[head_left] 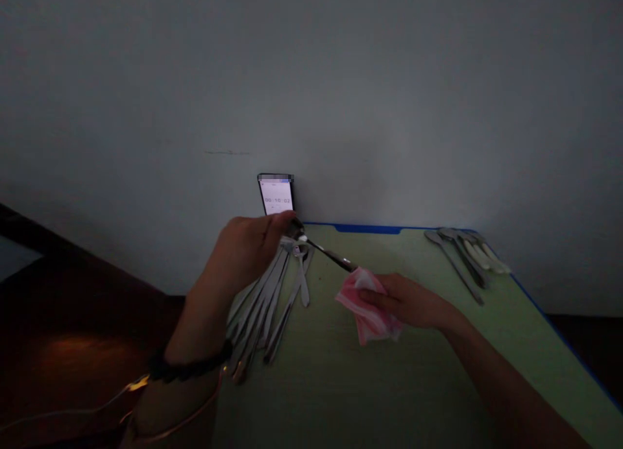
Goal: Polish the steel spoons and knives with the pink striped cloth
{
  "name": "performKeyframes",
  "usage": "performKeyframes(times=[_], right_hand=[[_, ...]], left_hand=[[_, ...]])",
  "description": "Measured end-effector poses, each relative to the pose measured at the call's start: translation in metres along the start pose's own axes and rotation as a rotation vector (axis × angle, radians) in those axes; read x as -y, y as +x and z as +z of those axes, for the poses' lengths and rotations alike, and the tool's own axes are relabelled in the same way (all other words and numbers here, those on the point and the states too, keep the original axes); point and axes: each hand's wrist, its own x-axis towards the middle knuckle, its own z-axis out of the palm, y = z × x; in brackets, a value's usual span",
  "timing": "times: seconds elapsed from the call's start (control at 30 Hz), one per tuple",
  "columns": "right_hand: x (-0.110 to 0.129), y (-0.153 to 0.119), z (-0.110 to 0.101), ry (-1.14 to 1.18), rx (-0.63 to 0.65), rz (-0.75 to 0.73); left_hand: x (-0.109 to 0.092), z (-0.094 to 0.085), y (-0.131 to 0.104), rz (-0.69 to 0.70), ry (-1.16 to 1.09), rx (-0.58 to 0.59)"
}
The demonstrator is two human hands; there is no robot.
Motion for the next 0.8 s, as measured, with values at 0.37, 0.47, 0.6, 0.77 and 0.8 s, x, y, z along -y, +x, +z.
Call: performKeyframes(times=[0.37, 0.47, 0.6, 0.77, 0.8], right_hand=[[0.024, -0.021, -0.027, 0.107, -0.091, -0.071], [0.017, -0.029, -0.028, -0.027, -0.220, -0.077], [-0.032, -0.043, -0.033, -0.391, -0.502, 0.130], [-0.095, -0.051, -0.038, -0.671, -0.612, 0.508], [-0.102, -0.050, -0.038, -0.683, -0.627, 0.536]], left_hand=[[-0.046, 0.035, 0.001, 0.242, -0.328, 0.079], [-0.063, 0.057, 0.000, 0.190, -0.332, 0.115], [-0.076, 0.090, -0.007, 0.145, -0.236, 0.271], [-0.096, 0.132, -0.010, 0.231, -0.174, 0.348], [-0.101, 0.138, -0.009, 0.243, -0.165, 0.348]])
